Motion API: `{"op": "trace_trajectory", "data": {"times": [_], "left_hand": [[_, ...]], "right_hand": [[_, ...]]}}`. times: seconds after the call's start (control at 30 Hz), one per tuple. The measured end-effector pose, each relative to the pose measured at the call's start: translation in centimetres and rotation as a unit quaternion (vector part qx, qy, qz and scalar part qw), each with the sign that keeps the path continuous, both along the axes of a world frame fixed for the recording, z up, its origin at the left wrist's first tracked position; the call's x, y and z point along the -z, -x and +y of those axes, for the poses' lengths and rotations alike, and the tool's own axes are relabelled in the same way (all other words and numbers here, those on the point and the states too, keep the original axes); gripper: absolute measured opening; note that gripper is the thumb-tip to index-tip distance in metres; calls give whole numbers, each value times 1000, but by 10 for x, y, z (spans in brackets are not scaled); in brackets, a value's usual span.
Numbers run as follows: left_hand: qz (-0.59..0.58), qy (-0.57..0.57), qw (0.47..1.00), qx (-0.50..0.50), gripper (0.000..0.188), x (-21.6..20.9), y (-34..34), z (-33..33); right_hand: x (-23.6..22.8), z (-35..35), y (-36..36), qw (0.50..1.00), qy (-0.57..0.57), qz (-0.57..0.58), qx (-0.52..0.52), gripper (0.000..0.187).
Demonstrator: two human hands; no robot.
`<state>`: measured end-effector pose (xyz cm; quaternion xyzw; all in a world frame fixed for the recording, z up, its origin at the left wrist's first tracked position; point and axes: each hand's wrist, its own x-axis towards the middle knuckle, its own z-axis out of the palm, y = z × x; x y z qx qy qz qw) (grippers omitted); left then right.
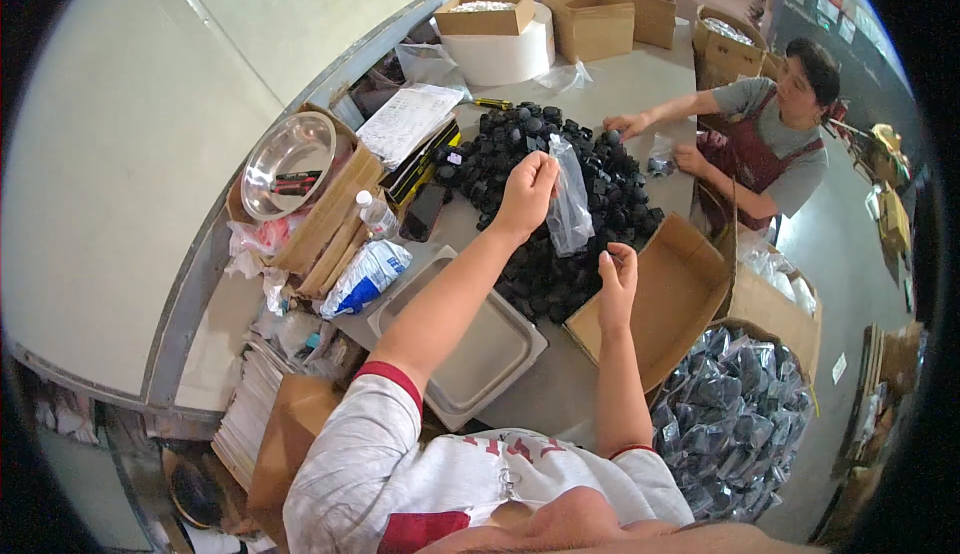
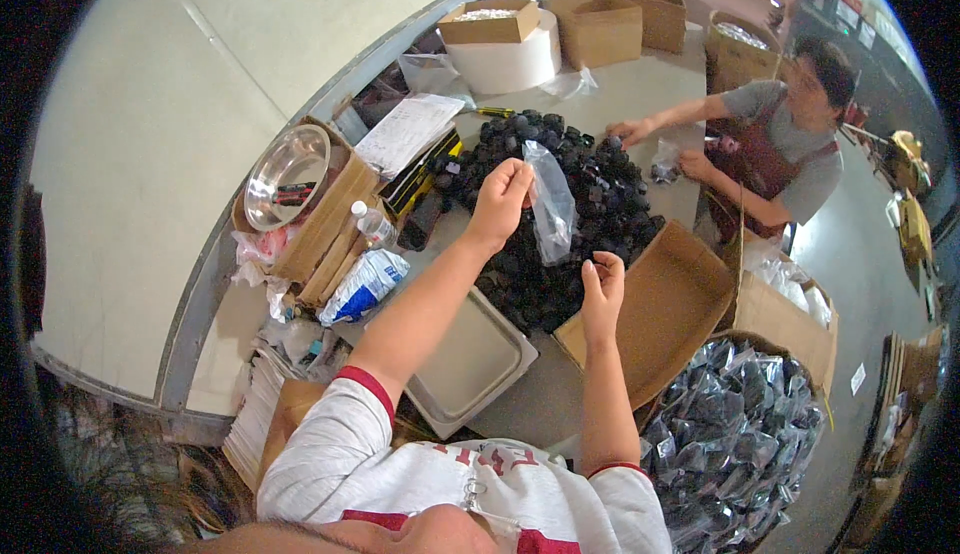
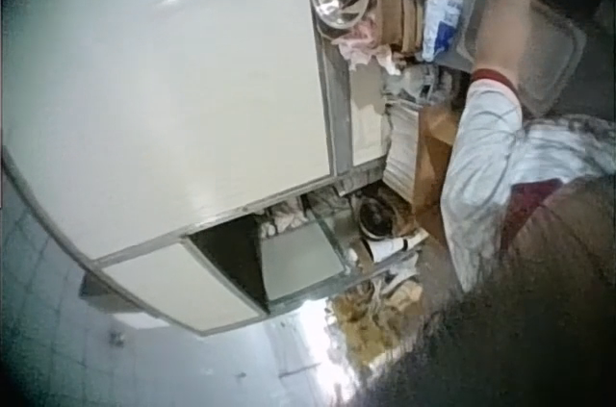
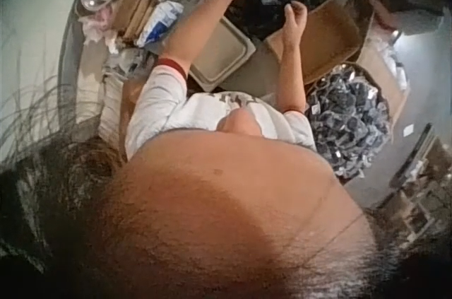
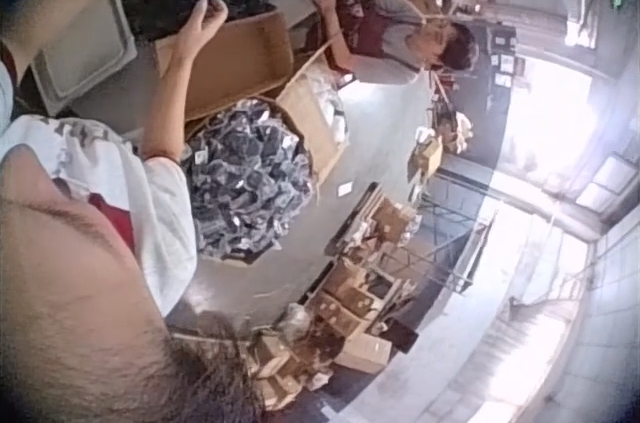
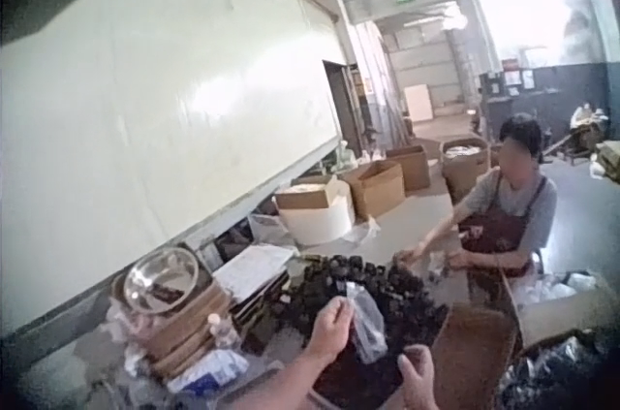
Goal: The person is packaging small black components into plastic bags.
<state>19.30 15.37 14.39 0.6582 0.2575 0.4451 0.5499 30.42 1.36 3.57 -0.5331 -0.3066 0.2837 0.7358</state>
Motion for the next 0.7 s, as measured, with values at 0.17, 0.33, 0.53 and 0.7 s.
{"op": "trace_trajectory", "data": {"times": [0.17,0.33,0.53,0.7], "left_hand": [[-58,70,992,-84,16,14,50,-3],[-130,124,957,-227,10,42,180,-29],[-178,145,853,-469,7,80,367,-132],[-227,175,793,-538,11,126,502,-266]], "right_hand": [[15,-6,9,997,46,-34,-41,26],[11,-8,46,952,60,-277,-115,26],[37,8,101,846,150,-456,-231,49],[36,5,130,829,129,-469,-276,40]]}}
